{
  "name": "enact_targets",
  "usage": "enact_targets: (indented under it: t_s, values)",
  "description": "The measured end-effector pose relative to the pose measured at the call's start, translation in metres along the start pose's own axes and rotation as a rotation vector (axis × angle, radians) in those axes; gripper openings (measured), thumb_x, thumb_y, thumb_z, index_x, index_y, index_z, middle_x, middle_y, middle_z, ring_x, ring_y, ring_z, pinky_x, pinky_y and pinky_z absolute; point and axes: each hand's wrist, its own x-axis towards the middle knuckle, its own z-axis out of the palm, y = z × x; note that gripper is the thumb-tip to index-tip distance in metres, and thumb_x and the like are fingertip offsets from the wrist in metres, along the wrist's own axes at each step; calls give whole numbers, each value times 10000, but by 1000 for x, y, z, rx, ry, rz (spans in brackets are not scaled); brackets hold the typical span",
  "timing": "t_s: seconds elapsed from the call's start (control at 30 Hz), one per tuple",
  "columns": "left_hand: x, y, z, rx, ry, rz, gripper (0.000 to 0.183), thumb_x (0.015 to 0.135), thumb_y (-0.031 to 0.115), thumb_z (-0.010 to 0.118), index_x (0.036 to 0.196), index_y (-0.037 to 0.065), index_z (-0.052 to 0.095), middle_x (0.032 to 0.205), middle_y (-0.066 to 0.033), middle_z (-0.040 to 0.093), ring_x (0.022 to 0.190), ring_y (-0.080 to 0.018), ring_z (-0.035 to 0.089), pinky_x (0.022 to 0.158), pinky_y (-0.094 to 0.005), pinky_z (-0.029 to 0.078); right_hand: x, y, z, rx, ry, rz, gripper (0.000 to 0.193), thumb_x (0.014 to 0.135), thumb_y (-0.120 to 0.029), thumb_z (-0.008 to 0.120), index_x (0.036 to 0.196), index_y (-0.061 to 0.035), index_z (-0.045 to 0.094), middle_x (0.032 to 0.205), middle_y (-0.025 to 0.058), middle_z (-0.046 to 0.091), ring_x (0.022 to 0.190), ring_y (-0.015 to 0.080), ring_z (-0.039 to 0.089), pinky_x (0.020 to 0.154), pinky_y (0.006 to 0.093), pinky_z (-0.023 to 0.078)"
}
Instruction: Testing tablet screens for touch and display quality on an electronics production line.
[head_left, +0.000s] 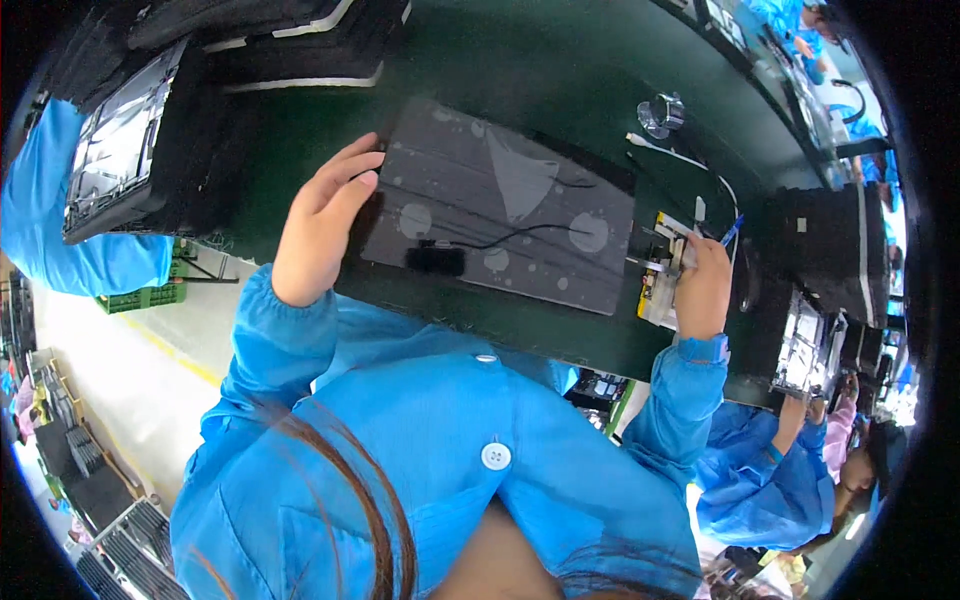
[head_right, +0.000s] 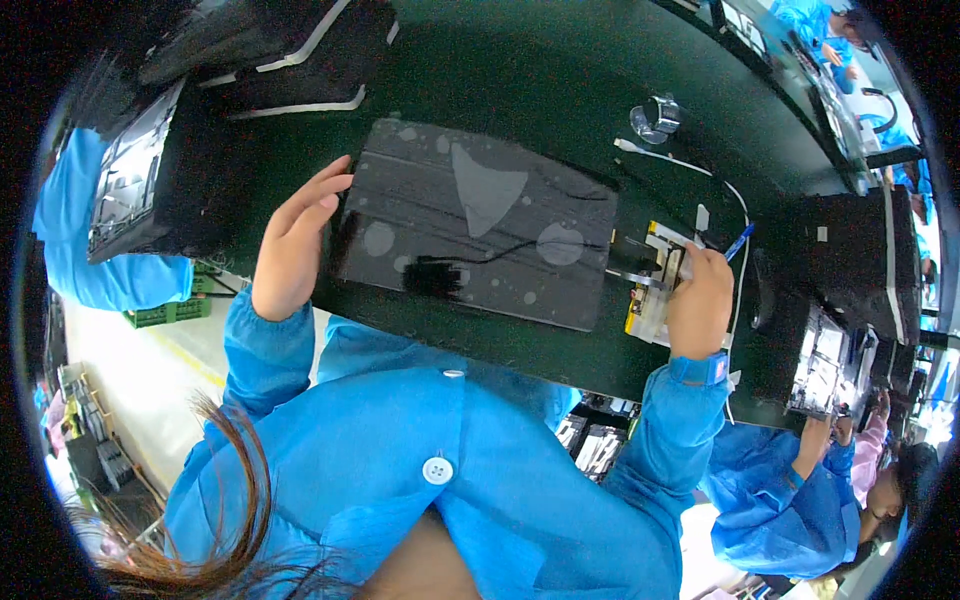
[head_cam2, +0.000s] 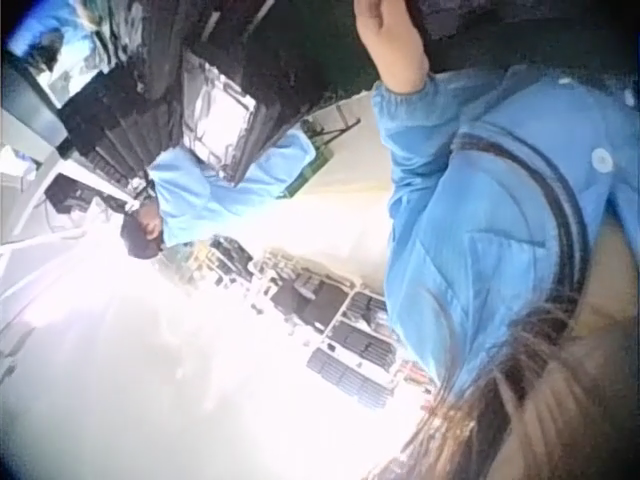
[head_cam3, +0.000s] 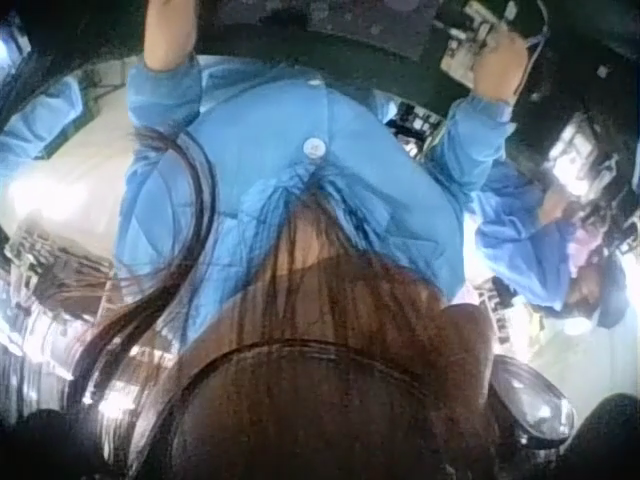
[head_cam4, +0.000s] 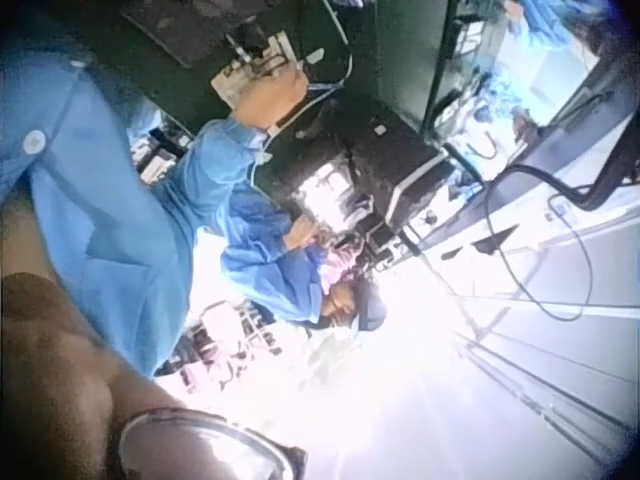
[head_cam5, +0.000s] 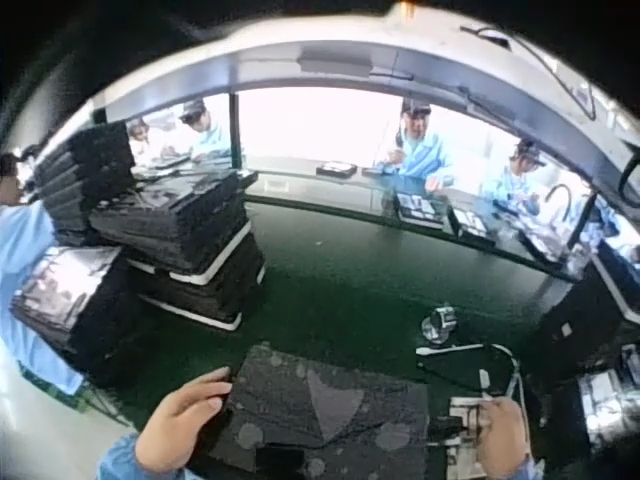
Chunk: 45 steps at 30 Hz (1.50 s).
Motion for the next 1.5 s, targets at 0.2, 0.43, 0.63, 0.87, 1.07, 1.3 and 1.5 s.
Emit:
enact_targets:
  t_s: [0.2, 0.43, 0.63, 0.87, 1.07, 1.3, 1.5]
  values:
    - [5, 25, 7, -371, -125, -114, 324, 888, 102, 430, 1163, -59, 482, 1238, -179, 474, 1038, -225, 528, 897, -294, 403, -5, -3, 6, -62, 60, 7, 406, 633, 44, 496, 1028, -20, 566, 1024, 158, 535, 990, 340, 484, 886, 401, 378]
    - [70, 24, 14, -467, -318, -476, 495, 916, 389, 412, 1221, -1, 414, 1140, -163, 532, 970, -234, 546, 854, -361, 430, -4, -5, 13, -24, 137, 9, 407, 632, 53, 506, 1029, -30, 535, 1021, 159, 522, 985, 342, 470, 873, 411, 368]
    - [84, 24, 32, -335, -331, -546, 546, 914, 486, 350, 1164, 20, 486, 1145, -129, 549, 1021, -227, 526, 904, -383, 400, -5, -5, 15, -5, 167, 24, 399, 646, 48, 496, 1035, -31, 534, 1026, 159, 520, 992, 342, 465, 879, 412, 361]
    - [79, 22, 38, -296, -210, -491, 469, 919, 424, 396, 1142, 27, 507, 1094, -115, 577, 953, -207, 566, 847, -343, 442, -6, -5, 12, -13, 144, 42, 415, 628, 69, 534, 1033, -22, 535, 1023, 154, 514, 973, 342, 466, 859, 412, 375]
    - [85, 17, 43, -358, -161, -485, 442, 921, 395, 407, 1132, 23, 517, 1076, -127, 587, 935, -208, 579, 826, -336, 456, -5, -14, 7, -21, 134, 0, 428, 604, 77, 538, 1024, -5, 527, 1004, 156, 505, 959, 341, 462, 845, 401, 377]
    - [92, -3, 35, -544, -270, -464, 428, 905, 381, 449, 1139, 30, 522, 1023, -118, 612, 910, -195, 589, 824, -304, 468, -6, -15, -2, 154, 217, 161, 341, 744, 41, 432, 1045, -35, 574, 1038, 169, 560, 984, 312, 511, 859, 381, 404]
    - [88, -4, 37, -369, -164, -287, 429, 909, 358, 457, 1206, 49, 482, 1157, -98, 545, 1012, -176, 546, 887, -276, 433, -20, -129, -25, 212, 198, -151, 277, 821, -107, 520, 1082, -14, 514, 1099, 152, 530, 1068, 329, 441, 953, 432, 292]
